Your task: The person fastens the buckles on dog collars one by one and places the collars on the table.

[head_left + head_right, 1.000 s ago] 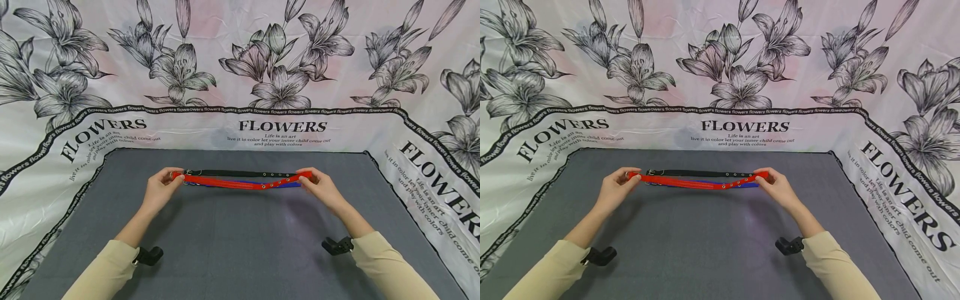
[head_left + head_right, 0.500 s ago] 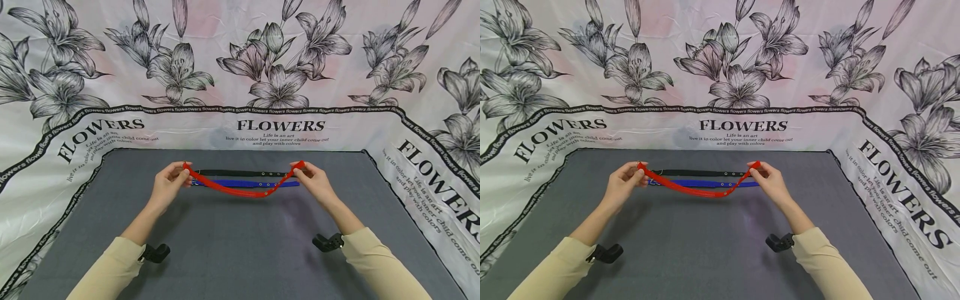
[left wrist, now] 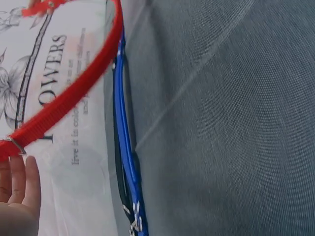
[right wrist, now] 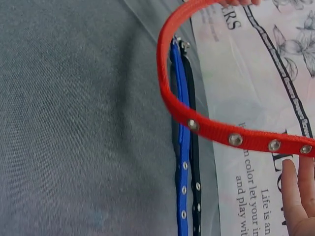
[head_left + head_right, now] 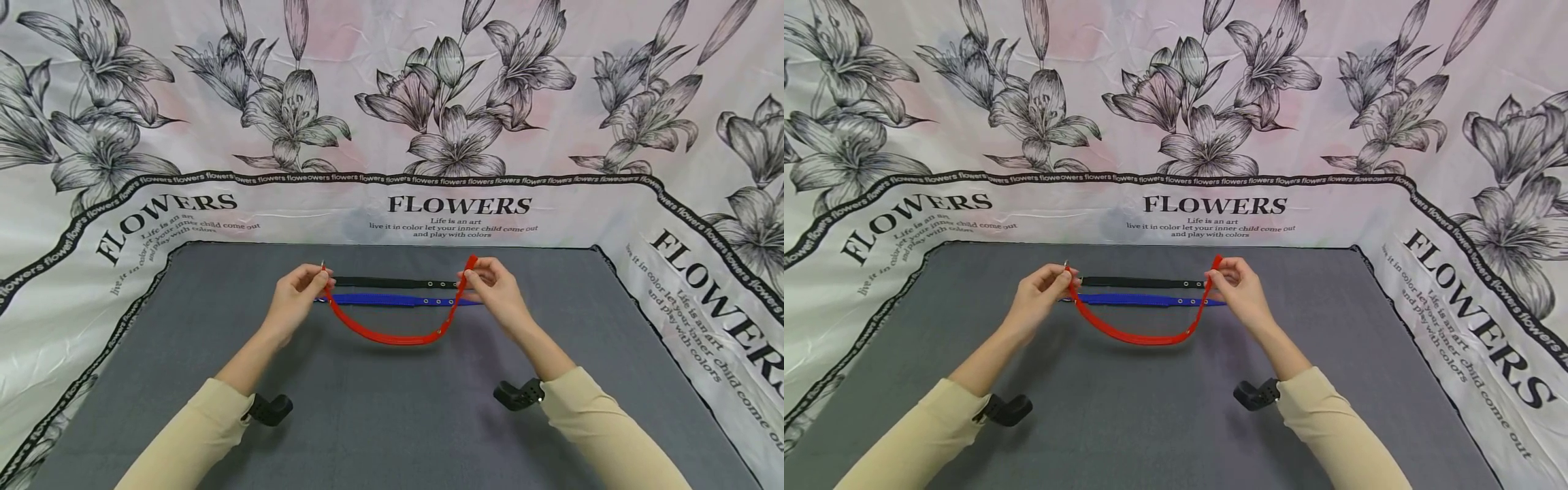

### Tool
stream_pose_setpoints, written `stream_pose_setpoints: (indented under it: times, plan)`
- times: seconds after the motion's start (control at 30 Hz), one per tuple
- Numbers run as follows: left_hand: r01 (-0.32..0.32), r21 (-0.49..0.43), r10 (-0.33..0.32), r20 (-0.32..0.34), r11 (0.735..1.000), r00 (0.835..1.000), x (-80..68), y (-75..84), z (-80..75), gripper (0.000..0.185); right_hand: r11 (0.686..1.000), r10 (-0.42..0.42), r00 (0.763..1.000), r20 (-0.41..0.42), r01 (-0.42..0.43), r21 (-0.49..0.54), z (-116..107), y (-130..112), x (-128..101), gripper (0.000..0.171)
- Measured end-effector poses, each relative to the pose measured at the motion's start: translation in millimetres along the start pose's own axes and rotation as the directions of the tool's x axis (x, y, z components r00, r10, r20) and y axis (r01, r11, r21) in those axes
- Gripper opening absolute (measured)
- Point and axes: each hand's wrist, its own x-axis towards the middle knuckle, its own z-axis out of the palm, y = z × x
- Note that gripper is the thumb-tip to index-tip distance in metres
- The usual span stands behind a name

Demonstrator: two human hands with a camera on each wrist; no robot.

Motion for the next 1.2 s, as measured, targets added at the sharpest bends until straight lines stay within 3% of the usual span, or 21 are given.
stream_pose_setpoints:
  times: [0.23,0.4,0.63,0.8,1.2]
  plan:
    - [0.075,-0.042,-0.074,0.019,0.996,0.997,3.3,-0.2,17.7,0.032,0.998,0.04,0.999,0.024,-0.038,-0.044,15.4,-2.3,2.0,0.033]
    - [0.138,-0.057,-0.136,0.039,0.989,0.99,5.8,-2.1,27.7,0.032,0.995,0.096,0.992,0.086,-0.093,-0.036,26.2,-2.6,2.5,0.033]
    - [0.245,0.016,-0.245,0.064,0.969,0.967,8.8,-8.4,35.1,0.031,0.983,0.172,0.971,0.169,-0.156,-0.1,35.3,2.1,0.1,0.039]
    - [0.306,0.025,-0.307,0.079,0.952,0.948,9.6,-11.6,38.1,0.028,0.973,0.212,0.951,0.224,-0.184,-0.14,42.3,6.8,-1.1,0.034]
    - [0.327,0.127,-0.342,0.127,0.936,0.931,10.3,-9.7,49.8,0.025,0.944,0.295,0.91,0.291,-0.231,-0.236,62.7,9.2,-1.8,0.03]
